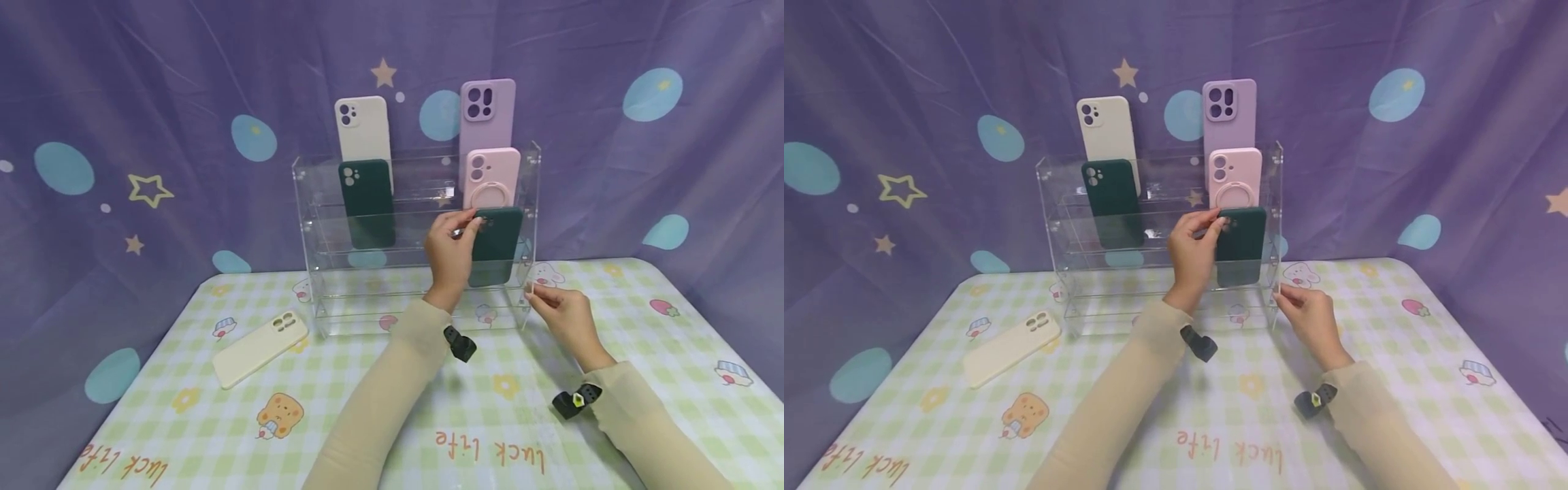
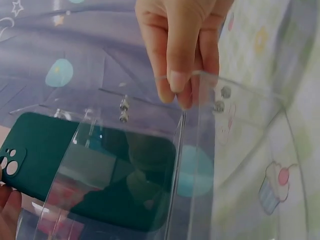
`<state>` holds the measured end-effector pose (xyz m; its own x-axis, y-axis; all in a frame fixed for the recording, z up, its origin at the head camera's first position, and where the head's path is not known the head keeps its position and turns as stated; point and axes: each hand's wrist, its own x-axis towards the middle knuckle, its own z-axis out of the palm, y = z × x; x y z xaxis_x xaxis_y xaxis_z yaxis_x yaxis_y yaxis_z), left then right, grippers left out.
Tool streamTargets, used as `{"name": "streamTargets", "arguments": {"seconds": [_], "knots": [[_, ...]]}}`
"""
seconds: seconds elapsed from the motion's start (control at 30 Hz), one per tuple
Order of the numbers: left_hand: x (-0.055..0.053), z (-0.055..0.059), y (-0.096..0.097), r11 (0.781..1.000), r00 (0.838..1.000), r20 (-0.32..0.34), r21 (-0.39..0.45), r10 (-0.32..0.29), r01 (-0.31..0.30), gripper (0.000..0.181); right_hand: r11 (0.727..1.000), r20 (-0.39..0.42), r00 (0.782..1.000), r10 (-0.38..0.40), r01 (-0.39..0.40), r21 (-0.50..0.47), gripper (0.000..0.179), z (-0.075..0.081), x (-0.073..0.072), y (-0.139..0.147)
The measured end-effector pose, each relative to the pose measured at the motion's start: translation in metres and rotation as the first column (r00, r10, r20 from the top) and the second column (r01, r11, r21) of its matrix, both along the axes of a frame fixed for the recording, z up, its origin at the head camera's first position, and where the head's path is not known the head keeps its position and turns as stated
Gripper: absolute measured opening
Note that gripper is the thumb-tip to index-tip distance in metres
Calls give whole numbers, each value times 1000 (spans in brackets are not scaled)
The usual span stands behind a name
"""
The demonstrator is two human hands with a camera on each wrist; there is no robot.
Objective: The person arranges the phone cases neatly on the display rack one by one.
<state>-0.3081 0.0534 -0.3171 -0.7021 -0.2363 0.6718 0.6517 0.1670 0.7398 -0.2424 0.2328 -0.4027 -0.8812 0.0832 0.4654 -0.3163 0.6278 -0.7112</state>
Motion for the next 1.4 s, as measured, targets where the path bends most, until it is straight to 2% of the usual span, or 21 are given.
{"name": "streamTargets", "arguments": {"seconds": [0.13, 0.23, 0.4, 0.53, 0.67, 0.9, 1.0, 1.1, 1.2, 1.27, 1.33, 1.4], "knots": [[-2, 3, -2, 998, 998, -29, -38, 53, -54, 13, 1000, -8, 1000, 2, -2, 7, 25, 3, 0, -1], [-2, 5, -4, 997, 998, -36, -57, 56, -58, 13, 1000, -8, 1000, 0, 1, 12, 25, 4, 0, -2], [3, 4, -11, 998, 1000, 1, -67, -9, 9, 17, 1000, 10, 1000, -8, 8, 19, 26, 3, 1, -2], [11, 4, -28, 991, 995, 31, -89, -94, 96, 20, 1000, 8, 1000, -8, 7, 19, 26, 3, 2, -2], [25, 5, -63, 977, 988, 58, -152, -143, 150, 24, 1000, 5, 1000, -8, 8, 17, 26, 3, 4, -2], [43, -8, -143, 958, 989, 104, -256, -104, 128, 27, 1000, 16, 1000, -17, 16, 23, 27, 3, 4, -3], [47, -14, -175, 962, 988, 141, -255, -60, 95, 27, 999, 14, 1000, -20, 20, 25, 27, 2, 3, -1], [52, -14, -209, 974, 983, 183, -226, 29, 14, 25, 1000, 13, 1000, -11, 11, 16, 27, 1, 2, -1], [54, -14, -242, 975, 965, 228, -207, 127, -79, 24, 1000, 14, 1000, 2, -2, 9, 28, 1, 1, -2], [54, -18, -263, 969, 945, 274, -220, 176, -117, 26, 1000, 16, 1000, -3, 2, 12, 28, 2, 1, -2], [51, -24, -282, 962, 921, 331, -243, 204, -126, 30, 1000, 18, 1000, -9, 8, 15, 28, 2, 2, -2], [46, -32, -299, 960, 893, 402, -260, 202, -100, 34, 1000, 18, 1000, -15, 15, 21, 28, 2, 2, -2]]}}
